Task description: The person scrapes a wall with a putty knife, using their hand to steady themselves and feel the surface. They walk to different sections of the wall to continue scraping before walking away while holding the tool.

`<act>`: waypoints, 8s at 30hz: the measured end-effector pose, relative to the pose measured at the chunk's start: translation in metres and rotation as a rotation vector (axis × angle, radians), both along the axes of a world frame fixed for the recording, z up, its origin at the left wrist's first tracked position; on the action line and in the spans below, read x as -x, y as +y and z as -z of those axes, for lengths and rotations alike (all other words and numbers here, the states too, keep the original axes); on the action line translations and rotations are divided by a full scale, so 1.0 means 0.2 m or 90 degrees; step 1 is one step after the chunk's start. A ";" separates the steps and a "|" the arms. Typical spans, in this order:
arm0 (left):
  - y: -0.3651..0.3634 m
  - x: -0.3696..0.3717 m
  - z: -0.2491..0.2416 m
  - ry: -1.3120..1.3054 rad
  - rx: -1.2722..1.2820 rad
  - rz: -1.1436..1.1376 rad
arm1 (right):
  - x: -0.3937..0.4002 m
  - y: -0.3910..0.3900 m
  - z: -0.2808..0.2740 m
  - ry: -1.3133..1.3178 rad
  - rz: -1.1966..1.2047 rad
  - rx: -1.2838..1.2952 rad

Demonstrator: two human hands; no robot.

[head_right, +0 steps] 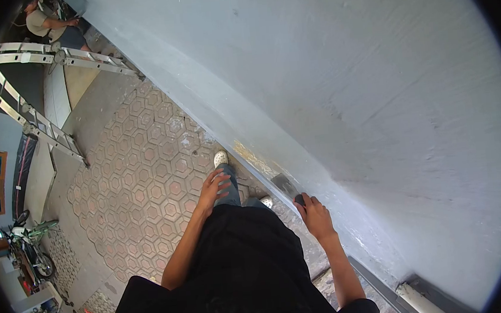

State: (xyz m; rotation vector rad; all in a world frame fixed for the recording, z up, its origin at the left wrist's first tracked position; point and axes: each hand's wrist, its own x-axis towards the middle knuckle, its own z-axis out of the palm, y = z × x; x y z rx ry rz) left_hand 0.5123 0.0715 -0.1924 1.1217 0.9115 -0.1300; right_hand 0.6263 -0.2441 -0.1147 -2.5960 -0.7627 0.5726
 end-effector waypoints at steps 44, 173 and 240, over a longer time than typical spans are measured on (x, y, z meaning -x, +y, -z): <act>0.84 0.06 0.17 -0.007 0.054 -0.206 | -0.56 1.77 0.12 0.056 -0.048 -0.074; 0.43 -0.74 -0.16 -0.363 -0.824 0.475 | -0.43 1.32 -0.13 0.048 -0.146 -0.004; 0.12 -0.55 0.23 -0.057 -0.087 -0.197 | -0.45 1.01 0.20 0.895 0.280 -0.063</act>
